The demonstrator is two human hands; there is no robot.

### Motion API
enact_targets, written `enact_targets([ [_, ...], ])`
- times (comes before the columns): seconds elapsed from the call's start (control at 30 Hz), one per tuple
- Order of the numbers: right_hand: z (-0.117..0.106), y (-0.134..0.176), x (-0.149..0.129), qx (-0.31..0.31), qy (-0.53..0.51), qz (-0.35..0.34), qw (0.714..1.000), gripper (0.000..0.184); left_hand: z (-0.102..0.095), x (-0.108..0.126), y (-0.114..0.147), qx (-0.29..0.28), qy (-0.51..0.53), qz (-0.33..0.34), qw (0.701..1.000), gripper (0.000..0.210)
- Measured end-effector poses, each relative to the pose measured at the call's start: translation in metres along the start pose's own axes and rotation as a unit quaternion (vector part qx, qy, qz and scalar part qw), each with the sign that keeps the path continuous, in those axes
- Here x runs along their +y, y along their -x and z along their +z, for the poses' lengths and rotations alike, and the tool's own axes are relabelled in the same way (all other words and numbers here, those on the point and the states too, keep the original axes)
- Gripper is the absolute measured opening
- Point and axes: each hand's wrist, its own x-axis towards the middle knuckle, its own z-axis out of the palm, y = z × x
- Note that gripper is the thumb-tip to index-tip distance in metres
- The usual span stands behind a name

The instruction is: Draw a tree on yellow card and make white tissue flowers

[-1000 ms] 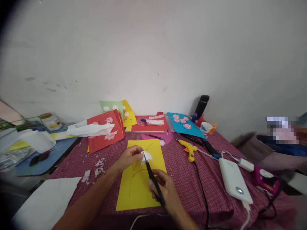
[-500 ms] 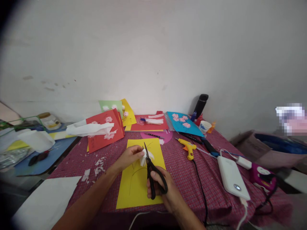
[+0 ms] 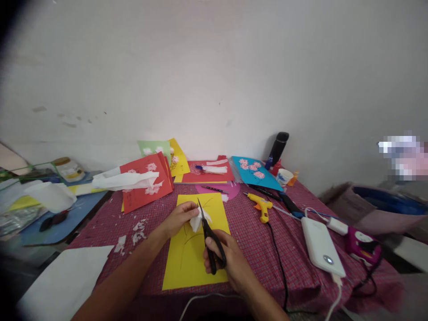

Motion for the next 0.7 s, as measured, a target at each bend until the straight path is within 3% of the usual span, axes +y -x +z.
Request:
enact_targets([
  [0.33, -0.0005, -0.0014, -0.0008, 0.007, 0.009, 0.018, 1.000, 0.033, 0.0019, 0.0021, -0.0009, -0.008, 0.075, -0.072, 0.995, 0.038],
  [0.57, -0.0044, -0.0026, -0.0046, -0.010, -0.155, 0.100, 0.983, 0.033, 0.0001, -0.0027, -0.0026, -0.002, 0.074, -0.079, 0.994, 0.039],
  [0.7, -0.0045, -0.0047, -0.0079, -0.015, -0.206, 0.120, 0.971, 0.033, -0.0001, -0.0037, -0.0031, 0.023, 0.045, -0.051, 0.997, 0.040],
])
